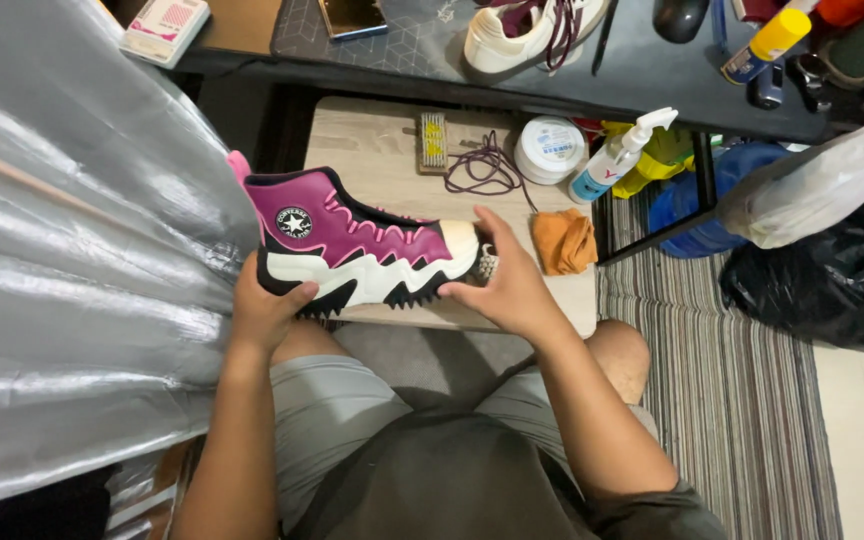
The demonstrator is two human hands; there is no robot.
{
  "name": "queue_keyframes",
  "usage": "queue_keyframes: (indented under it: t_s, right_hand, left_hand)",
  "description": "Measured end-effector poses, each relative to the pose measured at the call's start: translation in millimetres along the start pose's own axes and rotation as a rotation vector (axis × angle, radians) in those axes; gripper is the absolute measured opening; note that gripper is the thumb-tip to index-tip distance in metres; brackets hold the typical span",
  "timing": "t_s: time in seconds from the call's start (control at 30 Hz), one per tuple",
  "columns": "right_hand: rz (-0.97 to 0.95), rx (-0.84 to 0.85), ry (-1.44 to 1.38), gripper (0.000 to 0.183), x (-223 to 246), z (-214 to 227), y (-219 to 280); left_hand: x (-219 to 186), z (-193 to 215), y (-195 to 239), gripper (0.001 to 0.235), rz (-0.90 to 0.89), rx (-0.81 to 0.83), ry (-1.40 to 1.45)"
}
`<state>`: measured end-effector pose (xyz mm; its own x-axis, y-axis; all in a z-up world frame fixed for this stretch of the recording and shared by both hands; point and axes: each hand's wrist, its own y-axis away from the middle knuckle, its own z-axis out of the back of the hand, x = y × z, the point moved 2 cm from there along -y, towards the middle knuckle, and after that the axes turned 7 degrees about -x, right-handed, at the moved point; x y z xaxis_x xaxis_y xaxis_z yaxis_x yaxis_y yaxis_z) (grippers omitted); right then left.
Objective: The person cleans a high-top sneaker by first wiping the sole and upper with an orange cloth. They then spray a cleaning solution onto the shoe and scrub the upper and sole with a white brush. The person repeatedly scrubs different areas of the shoe, including the toe box and sides.
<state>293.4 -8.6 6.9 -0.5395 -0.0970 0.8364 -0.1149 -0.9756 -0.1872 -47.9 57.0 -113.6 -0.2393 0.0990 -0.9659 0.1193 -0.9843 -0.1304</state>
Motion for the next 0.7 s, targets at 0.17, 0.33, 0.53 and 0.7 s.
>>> queue_keyframes:
  t_s: [0.17, 0.33, 0.53, 0.7]
  right_hand:
    - [0.057, -0.086, -0.367, 0.133, -29.0, -9.9, 5.2]
    - [0.094, -0.219, -0.463, 0.115, -41.5, -14.5, 13.3]
    - [0.092, -0.226, -0.640, 0.092, -47.1, -19.7, 13.9]
    - [0.153, -0.242, -0.622, 0.065, -55.2, -13.7, 12.8]
  left_hand:
    - [-44.2, -20.2, 17.8, 0.078, -0.097, -0.018, 0.217]
    - [-79.5, -13.1, 37.3, 0.063, -0.041, -0.042, 0.236]
    - [-123.1, -5.7, 56.7, 0.060, 0.067, -0.053, 0.086]
    - [-127.2, -5.0, 55.4, 0.057, 0.188, -0.143, -0.052]
